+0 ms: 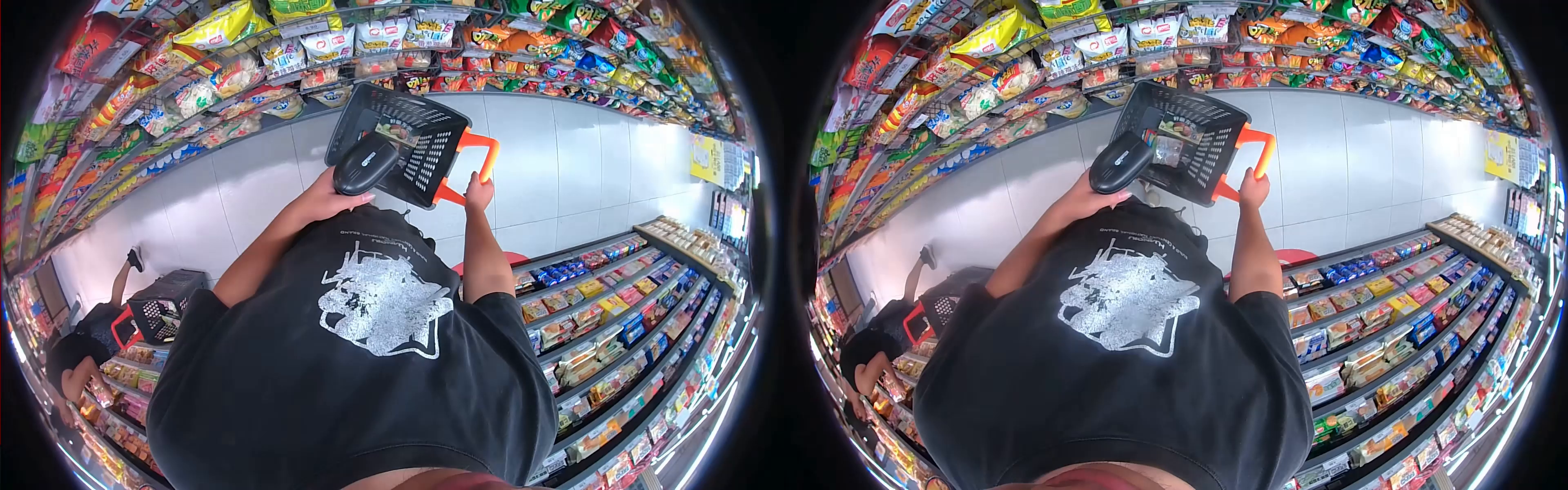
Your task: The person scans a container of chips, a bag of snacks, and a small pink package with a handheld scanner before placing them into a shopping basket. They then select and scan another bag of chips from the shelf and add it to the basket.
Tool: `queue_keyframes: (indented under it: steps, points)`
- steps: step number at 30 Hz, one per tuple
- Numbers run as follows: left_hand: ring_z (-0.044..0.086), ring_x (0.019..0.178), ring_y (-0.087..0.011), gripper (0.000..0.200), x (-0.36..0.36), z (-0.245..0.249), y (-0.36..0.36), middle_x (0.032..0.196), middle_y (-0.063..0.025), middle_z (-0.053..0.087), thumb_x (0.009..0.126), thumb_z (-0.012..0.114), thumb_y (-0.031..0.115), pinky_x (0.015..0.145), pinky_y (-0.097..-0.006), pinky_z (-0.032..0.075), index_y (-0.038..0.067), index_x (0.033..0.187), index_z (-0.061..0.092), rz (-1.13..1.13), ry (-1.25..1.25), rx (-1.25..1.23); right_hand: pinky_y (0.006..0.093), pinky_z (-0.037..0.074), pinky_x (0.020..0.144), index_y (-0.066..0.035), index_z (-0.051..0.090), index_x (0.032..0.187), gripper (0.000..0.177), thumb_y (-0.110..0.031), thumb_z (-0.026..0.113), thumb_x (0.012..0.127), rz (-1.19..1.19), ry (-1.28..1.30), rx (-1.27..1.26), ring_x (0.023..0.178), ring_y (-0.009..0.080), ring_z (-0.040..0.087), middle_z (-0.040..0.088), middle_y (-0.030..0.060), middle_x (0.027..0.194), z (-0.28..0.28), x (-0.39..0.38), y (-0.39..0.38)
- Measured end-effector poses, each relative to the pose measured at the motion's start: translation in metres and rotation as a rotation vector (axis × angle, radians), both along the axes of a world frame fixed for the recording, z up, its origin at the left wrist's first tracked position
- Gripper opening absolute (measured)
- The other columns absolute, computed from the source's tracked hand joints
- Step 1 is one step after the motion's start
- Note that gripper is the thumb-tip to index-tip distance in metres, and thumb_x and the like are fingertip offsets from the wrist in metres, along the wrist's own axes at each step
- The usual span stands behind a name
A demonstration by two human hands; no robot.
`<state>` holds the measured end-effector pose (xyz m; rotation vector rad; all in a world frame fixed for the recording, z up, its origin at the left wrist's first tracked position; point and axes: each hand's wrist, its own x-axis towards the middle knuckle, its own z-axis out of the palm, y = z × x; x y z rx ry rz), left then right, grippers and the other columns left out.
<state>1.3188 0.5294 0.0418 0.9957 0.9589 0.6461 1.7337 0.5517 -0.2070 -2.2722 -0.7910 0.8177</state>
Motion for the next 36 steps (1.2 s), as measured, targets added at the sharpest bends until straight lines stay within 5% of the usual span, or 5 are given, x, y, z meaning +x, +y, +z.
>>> queue_keyframes:
  steps: [18, 22, 26, 29, 36]
  points:
    - [0.057, 0.067, -0.0082, 0.038, 0.007, -0.003, 0.107, 0.082, -0.0013, 0.063, 0.090, 0.075, 0.010, 0.062, -0.0267, 0.047, 0.002, 0.122, 0.057, -0.091, -0.054, -0.022, 0.0349, 0.056, 0.058, 0.000, 0.060, 0.110, 0.023, -0.014, 0.062, 0.092, 0.295, 0.184, -0.263, 0.065, 0.0190, 0.067, 0.067, 0.0117, 0.080, 0.020, 0.007, 0.140]
    - [0.056, 0.066, -0.0079, 0.032, 0.009, -0.026, 0.121, 0.079, -0.0005, 0.061, 0.091, 0.072, 0.009, 0.062, -0.0269, 0.046, 0.002, 0.120, 0.059, -0.104, -0.089, -0.013, 0.0334, 0.055, 0.057, 0.000, 0.061, 0.110, 0.025, -0.017, 0.063, 0.092, 0.372, 0.199, -0.240, 0.066, 0.0197, 0.068, 0.068, 0.0108, 0.079, 0.018, -0.001, 0.148]
    - [0.056, 0.067, -0.0083, 0.031, 0.021, -0.022, 0.126, 0.079, -0.0007, 0.062, 0.091, 0.072, 0.008, 0.061, -0.0270, 0.046, 0.002, 0.118, 0.059, -0.027, -0.020, -0.034, 0.0426, 0.056, 0.074, 0.001, 0.062, 0.107, 0.033, -0.028, 0.065, 0.091, 0.550, 0.053, -0.251, 0.077, 0.0307, 0.071, 0.070, 0.0191, 0.085, 0.024, -0.015, 0.164]
    - [0.056, 0.067, -0.0089, 0.027, 0.038, -0.021, 0.131, 0.079, -0.0013, 0.062, 0.092, 0.072, 0.008, 0.062, -0.0273, 0.046, 0.002, 0.115, 0.060, 0.016, -0.015, -0.044, 0.0371, 0.055, 0.061, 0.001, 0.061, 0.097, 0.026, -0.025, 0.066, 0.093, 0.699, -0.032, -0.041, 0.063, 0.0220, 0.069, 0.067, 0.0121, 0.074, -0.006, -0.011, 0.177]
    - [0.055, 0.065, -0.0065, 0.032, 0.098, -0.030, 0.133, 0.083, 0.0017, 0.063, 0.090, 0.077, 0.013, 0.058, -0.0257, 0.045, 0.004, 0.116, 0.062, 0.160, -0.010, -0.025, 0.0425, 0.055, 0.065, 0.004, 0.063, 0.100, 0.033, -0.028, 0.064, 0.092, 0.845, -0.034, -0.028, 0.067, 0.0296, 0.071, 0.069, 0.0190, 0.074, 0.007, 0.001, 0.208]
